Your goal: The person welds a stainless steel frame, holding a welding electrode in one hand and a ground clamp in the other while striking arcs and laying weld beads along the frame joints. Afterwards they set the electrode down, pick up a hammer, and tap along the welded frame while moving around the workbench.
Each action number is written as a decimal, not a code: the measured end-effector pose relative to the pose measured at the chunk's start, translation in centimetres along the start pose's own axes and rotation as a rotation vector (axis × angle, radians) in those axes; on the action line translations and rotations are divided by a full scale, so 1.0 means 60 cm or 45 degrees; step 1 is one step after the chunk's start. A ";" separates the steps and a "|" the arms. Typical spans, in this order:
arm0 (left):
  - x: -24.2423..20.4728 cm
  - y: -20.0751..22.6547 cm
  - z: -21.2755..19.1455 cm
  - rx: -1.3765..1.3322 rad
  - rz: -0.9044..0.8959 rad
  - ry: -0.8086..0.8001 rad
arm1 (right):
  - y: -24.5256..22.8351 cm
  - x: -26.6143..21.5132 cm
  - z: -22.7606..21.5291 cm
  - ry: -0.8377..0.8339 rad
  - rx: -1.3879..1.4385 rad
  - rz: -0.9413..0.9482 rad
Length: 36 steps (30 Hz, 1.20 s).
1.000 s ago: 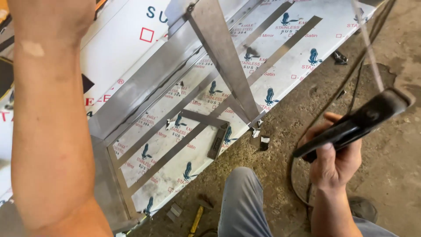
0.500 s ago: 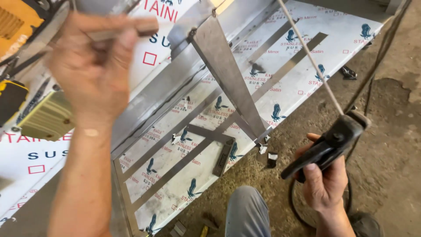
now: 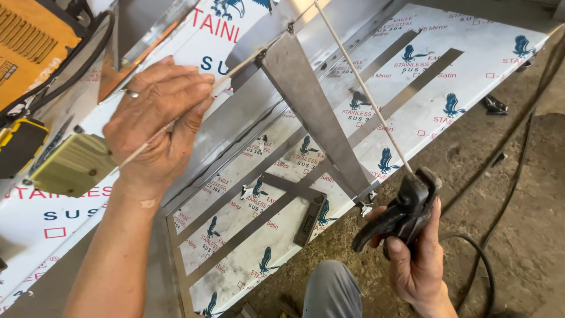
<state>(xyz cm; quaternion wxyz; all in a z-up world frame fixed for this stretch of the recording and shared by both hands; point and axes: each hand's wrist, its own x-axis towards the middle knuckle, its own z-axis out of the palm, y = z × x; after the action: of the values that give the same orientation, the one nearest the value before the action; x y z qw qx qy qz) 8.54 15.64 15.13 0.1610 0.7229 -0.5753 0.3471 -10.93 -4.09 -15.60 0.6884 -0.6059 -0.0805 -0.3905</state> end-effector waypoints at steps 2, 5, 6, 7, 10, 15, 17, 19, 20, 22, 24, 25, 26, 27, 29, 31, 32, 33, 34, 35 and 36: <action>-0.002 -0.001 0.004 -0.007 -0.015 -0.002 | 0.016 -0.008 -0.001 0.006 0.001 -0.009; -0.002 0.001 0.001 0.023 -0.039 0.021 | 0.043 -0.030 -0.005 0.040 -0.066 -0.101; -0.002 0.004 -0.002 0.019 -0.045 -0.024 | 0.046 -0.038 -0.003 0.092 0.014 -0.076; -0.001 0.006 -0.004 0.016 -0.050 -0.064 | 0.050 -0.044 -0.002 0.141 0.092 -0.057; -0.016 -0.002 -0.003 -0.054 -0.084 -0.026 | 0.028 -0.022 -0.004 0.091 -0.121 -0.161; -0.015 -0.002 0.002 -0.107 -0.054 0.015 | 0.020 -0.034 -0.005 0.086 -0.421 -0.176; -0.014 0.001 0.003 -0.115 -0.061 0.037 | 0.017 -0.035 -0.004 0.097 -0.601 -0.208; -0.010 0.003 0.002 -0.145 -0.120 0.069 | 0.026 -0.040 -0.005 0.130 -0.616 -0.193; -0.011 0.001 0.003 -0.142 -0.116 0.072 | 0.028 -0.037 -0.003 0.131 -0.615 -0.198; -0.014 -0.002 0.007 -0.073 -0.025 0.037 | 0.030 -0.035 0.000 0.158 -0.641 -0.236; -0.013 -0.004 0.008 0.011 0.029 0.031 | 0.025 -0.023 0.008 0.152 -0.643 -0.276; -0.015 -0.004 0.009 0.094 0.070 0.020 | 0.021 -0.020 0.011 0.136 -0.643 -0.306; -0.016 -0.003 0.008 0.092 0.069 0.018 | 0.029 -0.027 0.011 0.136 -0.643 -0.303; -0.016 -0.003 0.007 0.125 0.085 0.001 | 0.036 -0.033 0.011 0.134 -0.672 -0.276; -0.017 -0.003 0.007 0.158 0.102 -0.016 | 0.048 -0.040 0.011 0.132 -0.700 -0.249; -0.020 -0.003 0.008 0.175 0.085 -0.031 | 0.056 -0.043 0.011 0.123 -0.654 -0.236; -0.021 -0.004 0.008 0.174 0.086 -0.031 | 0.053 -0.039 0.013 0.124 -0.654 -0.236; -0.022 -0.004 0.008 0.171 0.095 -0.031 | 0.050 -0.036 0.015 0.131 -0.647 -0.246; -0.024 -0.005 0.009 0.168 0.104 -0.031 | 0.047 -0.032 0.017 0.139 -0.640 -0.256; -0.023 -0.003 0.009 0.167 0.105 -0.033 | 0.048 -0.032 0.017 0.140 -0.640 -0.255; -0.022 -0.002 0.008 0.178 0.107 -0.029 | 0.049 -0.032 0.016 0.125 -0.610 -0.259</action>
<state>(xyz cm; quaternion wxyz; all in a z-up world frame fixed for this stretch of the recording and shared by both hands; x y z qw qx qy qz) 8.68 16.30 13.88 0.0889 0.7115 -0.5814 0.3844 -10.04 -2.48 -18.75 0.4857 -0.7206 -0.0126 -0.4946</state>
